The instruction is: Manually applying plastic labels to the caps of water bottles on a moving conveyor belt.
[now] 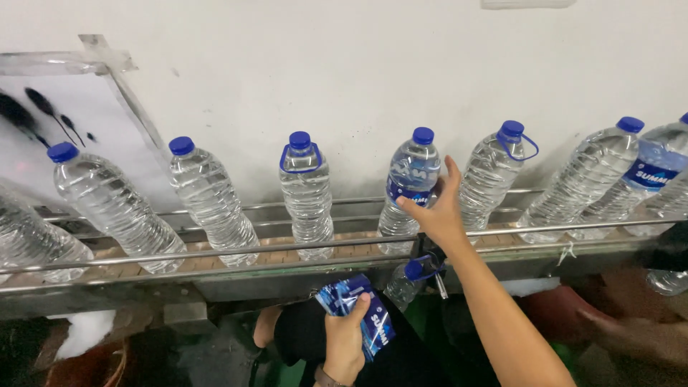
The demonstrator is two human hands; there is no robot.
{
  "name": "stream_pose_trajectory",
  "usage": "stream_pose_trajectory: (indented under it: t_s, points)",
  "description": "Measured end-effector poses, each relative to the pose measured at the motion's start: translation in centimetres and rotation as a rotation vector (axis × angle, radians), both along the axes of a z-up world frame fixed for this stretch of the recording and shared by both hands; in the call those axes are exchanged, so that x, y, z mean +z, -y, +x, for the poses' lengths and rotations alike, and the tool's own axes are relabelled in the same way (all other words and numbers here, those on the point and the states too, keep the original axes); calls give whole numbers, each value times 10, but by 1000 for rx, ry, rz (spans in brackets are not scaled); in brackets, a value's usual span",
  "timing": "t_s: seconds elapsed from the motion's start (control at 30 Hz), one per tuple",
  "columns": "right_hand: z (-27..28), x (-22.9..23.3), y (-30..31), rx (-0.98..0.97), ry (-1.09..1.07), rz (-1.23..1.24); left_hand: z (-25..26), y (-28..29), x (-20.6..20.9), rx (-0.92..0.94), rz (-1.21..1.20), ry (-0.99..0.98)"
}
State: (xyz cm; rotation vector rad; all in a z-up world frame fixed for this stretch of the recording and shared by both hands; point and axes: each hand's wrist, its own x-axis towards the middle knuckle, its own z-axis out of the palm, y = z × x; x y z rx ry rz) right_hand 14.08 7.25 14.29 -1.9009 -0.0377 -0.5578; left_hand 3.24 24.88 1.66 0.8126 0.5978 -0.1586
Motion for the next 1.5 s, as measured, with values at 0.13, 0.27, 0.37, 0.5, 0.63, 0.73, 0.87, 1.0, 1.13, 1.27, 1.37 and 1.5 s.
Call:
stream_pose_trajectory:
  t_s: [0.13,0.27,0.37,0.5,0.63,0.73,0.87,1.0,1.13,1.27,1.37,1.5]
  points:
    - [-54,-35,-48,-110,397,-331,1,-25,39,65,23,8]
    - [-70,-54,-81,724,-322,-222,1,-52,46,139,-33,140]
    - [-58,-32,-88,663,-549,24,-1,-74,62,92,-53,29]
    - [-45,48,-103,918,-120,-233,5,-103,32,14,-4,142]
    - [5,122,-119,129,336,-583,8,-118,14,35,-205,210]
    - [29,136,-143,394,-29,-782,1,-127,-1,-104,-46,287]
    - [44,112,-160,157,266,-990,-2,-144,7,-63,141,63]
    - [29,96,-158,294,35,-524,-5,-169,10,-89,86,2]
    - [15,83,-180,163,-206,-207,-3,-192,9,-90,54,-39]
    - [26,25,-187,107,79,-77,1,-215,-2,-97,37,-49]
    - [16,3,-196,-79,-142,19,1,-232,-9,-66,16,-66]
    - [8,6,-210,-83,-84,22,5,-253,1,-17,-28,-38]
